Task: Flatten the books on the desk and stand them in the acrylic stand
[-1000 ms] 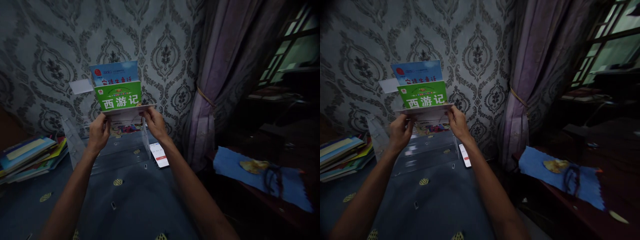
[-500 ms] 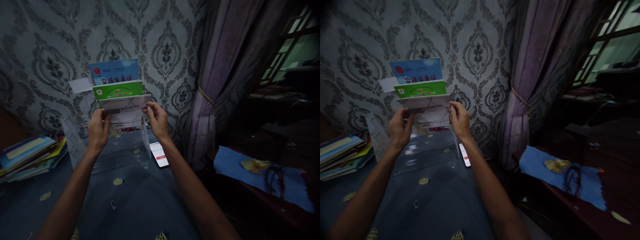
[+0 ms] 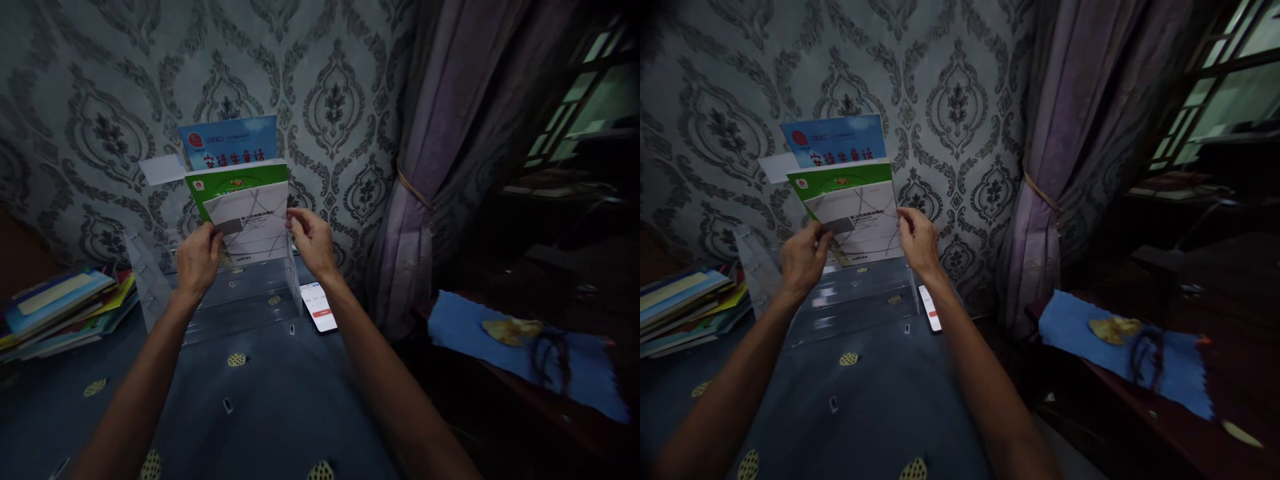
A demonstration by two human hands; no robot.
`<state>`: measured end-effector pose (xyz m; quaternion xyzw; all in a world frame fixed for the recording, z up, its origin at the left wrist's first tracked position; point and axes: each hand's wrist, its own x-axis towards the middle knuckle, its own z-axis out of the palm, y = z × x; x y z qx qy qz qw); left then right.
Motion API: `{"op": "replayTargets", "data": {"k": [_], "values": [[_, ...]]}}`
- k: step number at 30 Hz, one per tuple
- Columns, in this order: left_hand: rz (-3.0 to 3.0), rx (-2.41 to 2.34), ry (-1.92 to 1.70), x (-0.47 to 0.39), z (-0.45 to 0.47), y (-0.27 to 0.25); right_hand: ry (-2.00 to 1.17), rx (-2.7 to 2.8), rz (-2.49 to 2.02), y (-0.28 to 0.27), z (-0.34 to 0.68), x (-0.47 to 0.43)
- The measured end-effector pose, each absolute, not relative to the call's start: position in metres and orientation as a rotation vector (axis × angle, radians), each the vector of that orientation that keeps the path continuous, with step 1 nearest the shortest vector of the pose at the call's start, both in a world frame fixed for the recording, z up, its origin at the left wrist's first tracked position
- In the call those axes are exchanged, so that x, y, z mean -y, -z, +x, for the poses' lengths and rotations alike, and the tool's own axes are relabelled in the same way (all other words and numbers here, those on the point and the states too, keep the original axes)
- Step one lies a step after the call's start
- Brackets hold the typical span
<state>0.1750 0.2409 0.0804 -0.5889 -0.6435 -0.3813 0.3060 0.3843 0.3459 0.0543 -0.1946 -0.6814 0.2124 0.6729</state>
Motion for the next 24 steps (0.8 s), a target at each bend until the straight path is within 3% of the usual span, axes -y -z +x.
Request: {"op": "replayTargets", "data": {"k": [16, 24], "values": [[-1.490, 1.743, 0.829, -0.242, 0.179, -0.086, -0.455, 1.647, -0.530, -0.052, 0.386, -0.347], [-1.394, 2.004, 0.662, -0.234, 0.193, -0.091, -0.433, 1.638, -0.583, -0.055, 0.385, -0.340]]}}
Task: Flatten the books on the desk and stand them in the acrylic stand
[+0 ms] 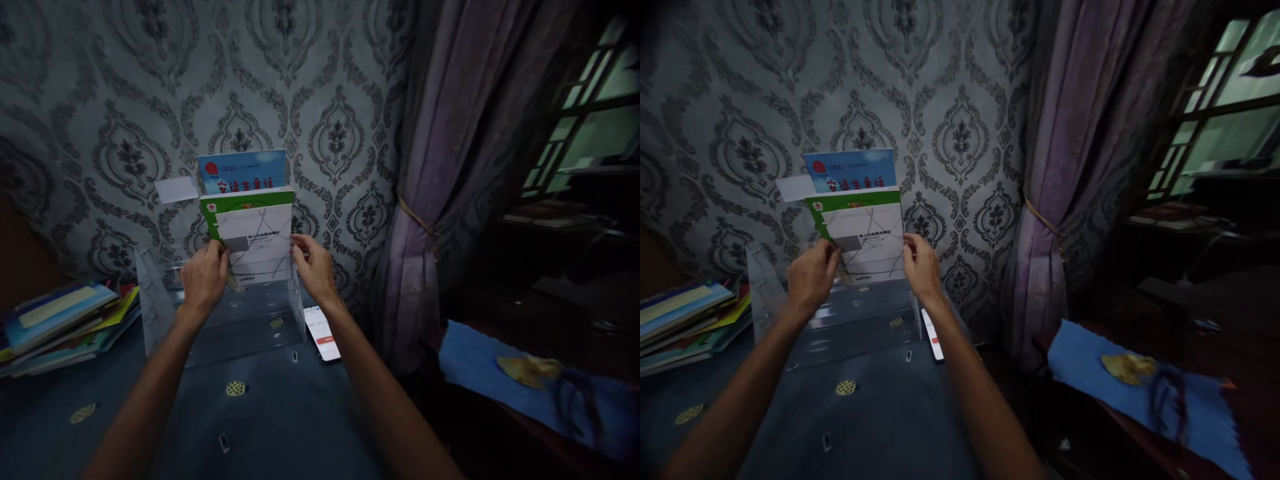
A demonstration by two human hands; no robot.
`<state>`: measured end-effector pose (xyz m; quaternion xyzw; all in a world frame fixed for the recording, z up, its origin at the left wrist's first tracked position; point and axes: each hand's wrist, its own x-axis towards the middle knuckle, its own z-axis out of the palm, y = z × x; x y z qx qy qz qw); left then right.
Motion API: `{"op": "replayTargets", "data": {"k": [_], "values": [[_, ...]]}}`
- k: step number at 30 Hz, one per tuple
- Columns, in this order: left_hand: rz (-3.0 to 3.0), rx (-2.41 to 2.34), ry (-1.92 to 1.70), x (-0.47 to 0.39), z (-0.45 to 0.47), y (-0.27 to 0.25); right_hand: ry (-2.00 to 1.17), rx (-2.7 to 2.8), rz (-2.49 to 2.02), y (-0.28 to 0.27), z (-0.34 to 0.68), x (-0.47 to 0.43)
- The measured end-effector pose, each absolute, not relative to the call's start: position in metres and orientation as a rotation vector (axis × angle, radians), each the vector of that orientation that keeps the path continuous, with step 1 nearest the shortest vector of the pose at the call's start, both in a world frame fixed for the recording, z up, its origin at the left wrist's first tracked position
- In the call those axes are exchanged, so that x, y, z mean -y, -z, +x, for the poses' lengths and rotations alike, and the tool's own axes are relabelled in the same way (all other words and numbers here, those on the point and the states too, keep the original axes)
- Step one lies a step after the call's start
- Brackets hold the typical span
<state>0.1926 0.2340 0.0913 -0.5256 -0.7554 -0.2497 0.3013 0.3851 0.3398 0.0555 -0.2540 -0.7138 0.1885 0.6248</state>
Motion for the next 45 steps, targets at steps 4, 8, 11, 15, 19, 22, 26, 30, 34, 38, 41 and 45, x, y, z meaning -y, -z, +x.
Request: {"op": "replayTargets", "data": {"k": [4, 8, 11, 15, 19, 22, 26, 30, 34, 38, 41, 45], "values": [[-1.386, 1.994, 0.785, -0.236, 0.191, -0.088, -0.406, 1.641, -0.612, -0.054, 0.384, -0.340], [-1.418, 1.939, 0.972, -0.240, 0.187, -0.086, -0.411, 1.628, -0.621, -0.050, 0.382, -0.343], [-1.427, 1.902, 1.096, -0.242, 0.186, -0.086, -0.416, 1.605, -0.649, -0.048, 0.380, -0.345], [-1.434, 1.936, 1.121, -0.244, 0.187, -0.089, -0.424, 1.606, -0.675, -0.048, 0.378, -0.343], [-1.444, 1.975, 1.053, -0.245, 0.186, -0.091, -0.421, 1.612, -0.694, -0.048, 0.377, -0.342], [-1.408, 1.992, 1.001, -0.244, 0.186, -0.092, -0.438, 1.635, -0.703, -0.048, 0.376, -0.341], [-1.412, 1.981, 0.968, -0.241, 0.187, -0.094, -0.443, 1.657, -0.705, -0.047, 0.375, -0.341], [-1.422, 2.012, 0.881, -0.238, 0.190, -0.096, -0.426, 1.651, -0.706, -0.047, 0.377, -0.343], [-1.403, 2.035, 0.796, -0.236, 0.194, -0.097, -0.420, 1.652, -0.706, -0.048, 0.378, -0.344], [-1.416, 2.068, 0.729, -0.232, 0.195, -0.097, -0.426, 1.613, -0.692, -0.048, 0.378, -0.345], [-1.441, 2.085, 0.724, -0.225, 0.187, -0.092, -0.438, 1.594, -0.671, -0.047, 0.377, -0.346], [-1.440, 2.098, 0.701, -0.201, 0.159, -0.077, -0.442, 1.589, -0.675, -0.050, 0.377, -0.344]]}}
